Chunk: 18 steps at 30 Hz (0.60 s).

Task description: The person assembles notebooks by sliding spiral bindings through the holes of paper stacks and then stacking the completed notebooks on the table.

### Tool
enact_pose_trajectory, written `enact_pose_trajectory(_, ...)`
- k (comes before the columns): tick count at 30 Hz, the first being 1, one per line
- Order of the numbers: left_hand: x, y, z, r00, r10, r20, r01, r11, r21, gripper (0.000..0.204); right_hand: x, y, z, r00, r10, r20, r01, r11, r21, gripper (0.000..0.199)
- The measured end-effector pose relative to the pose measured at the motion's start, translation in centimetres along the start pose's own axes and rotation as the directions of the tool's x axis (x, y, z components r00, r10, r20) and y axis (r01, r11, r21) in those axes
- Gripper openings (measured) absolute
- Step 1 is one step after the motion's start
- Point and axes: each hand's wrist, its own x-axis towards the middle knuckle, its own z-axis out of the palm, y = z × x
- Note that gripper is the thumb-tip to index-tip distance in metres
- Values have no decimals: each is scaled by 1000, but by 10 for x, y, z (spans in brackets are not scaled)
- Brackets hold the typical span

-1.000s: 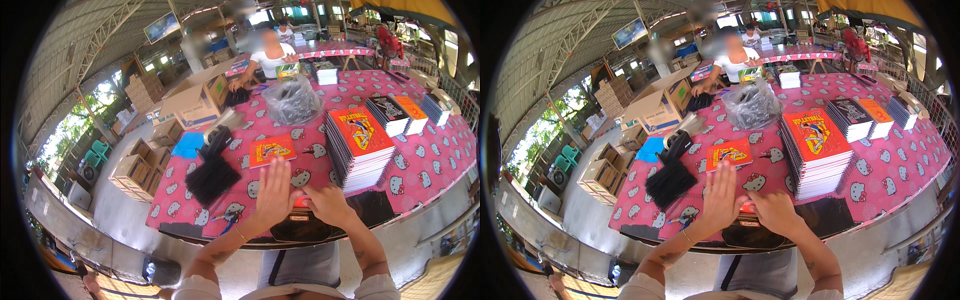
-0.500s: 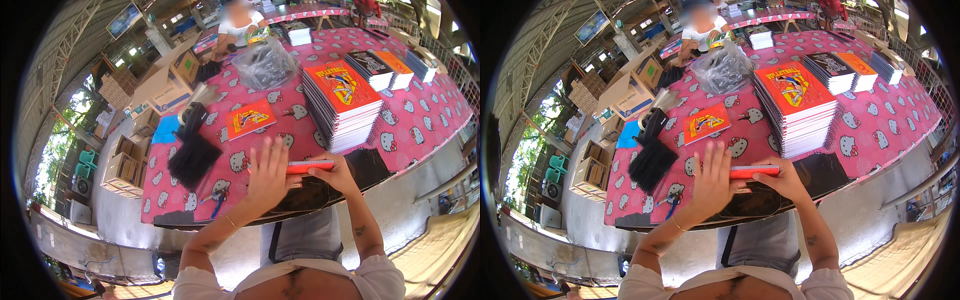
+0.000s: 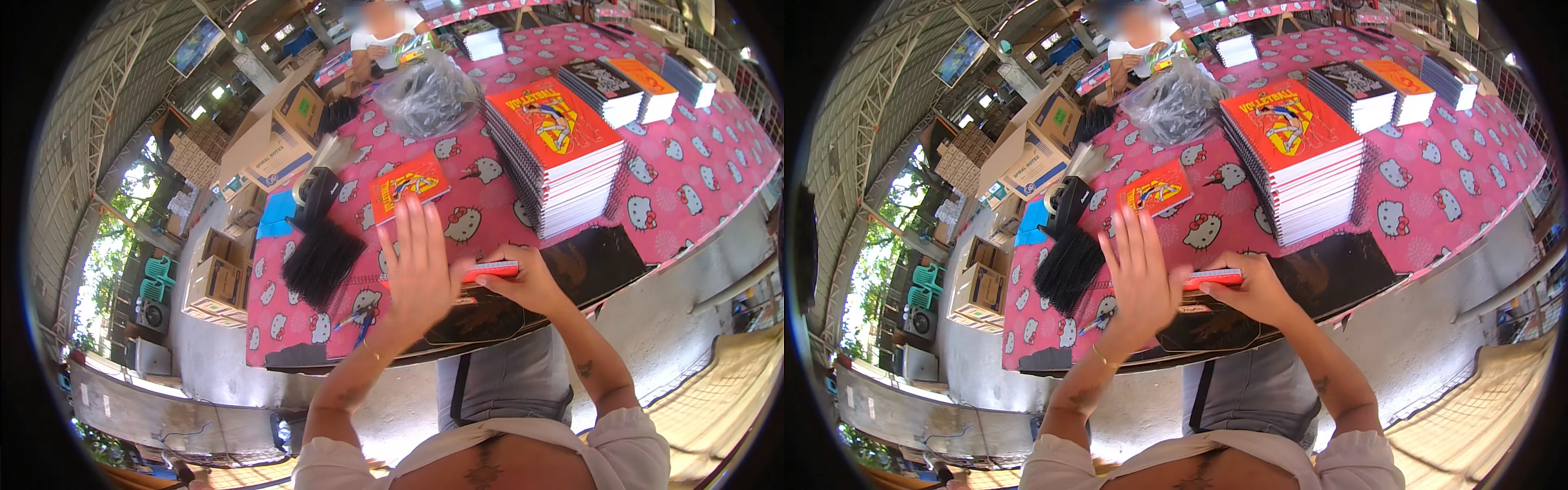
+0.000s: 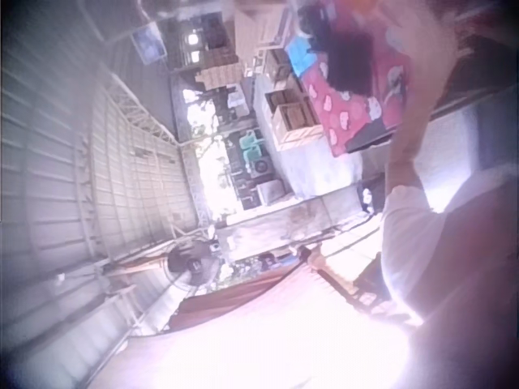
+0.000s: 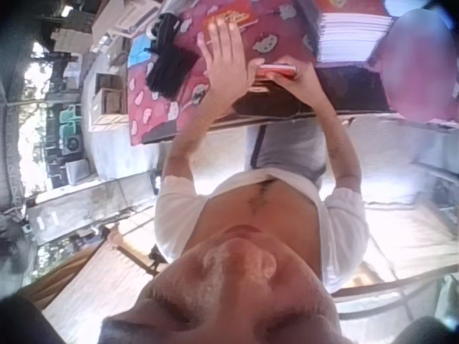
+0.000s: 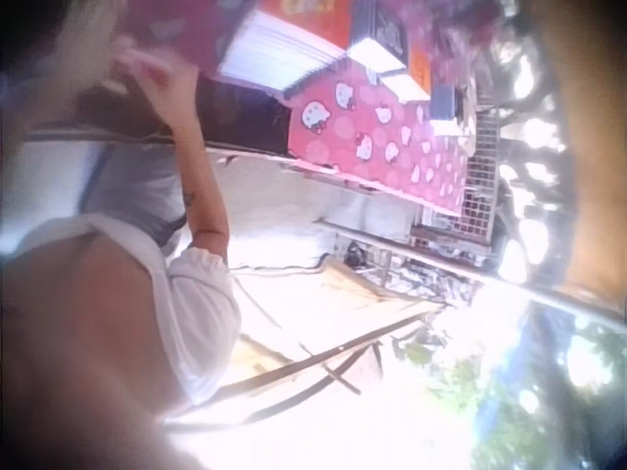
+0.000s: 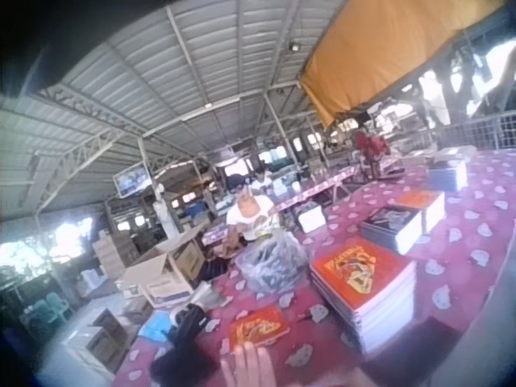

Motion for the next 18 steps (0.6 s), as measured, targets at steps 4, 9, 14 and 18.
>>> enact_pose_trajectory(4,-84,33,9,909,320,266,-268,939,-214,99,-5,2,-6,990,-94,106,95,995,-7,25)
enact_pose_trajectory(9,-16,7,0,1000,18,-19,-19,999,-28,100,-1,-11,-9,980,-23,196,39,996,-80,28)
enact_pose_trajectory(14,-28,24,-1,983,139,117,-113,972,-207,95,-1,-5,-3,982,-123,141,130,991,-44,28)
enact_pose_trajectory(18,-28,23,0,980,161,116,-125,954,-271,91,-5,-10,-4,981,-52,185,70,993,-95,31)
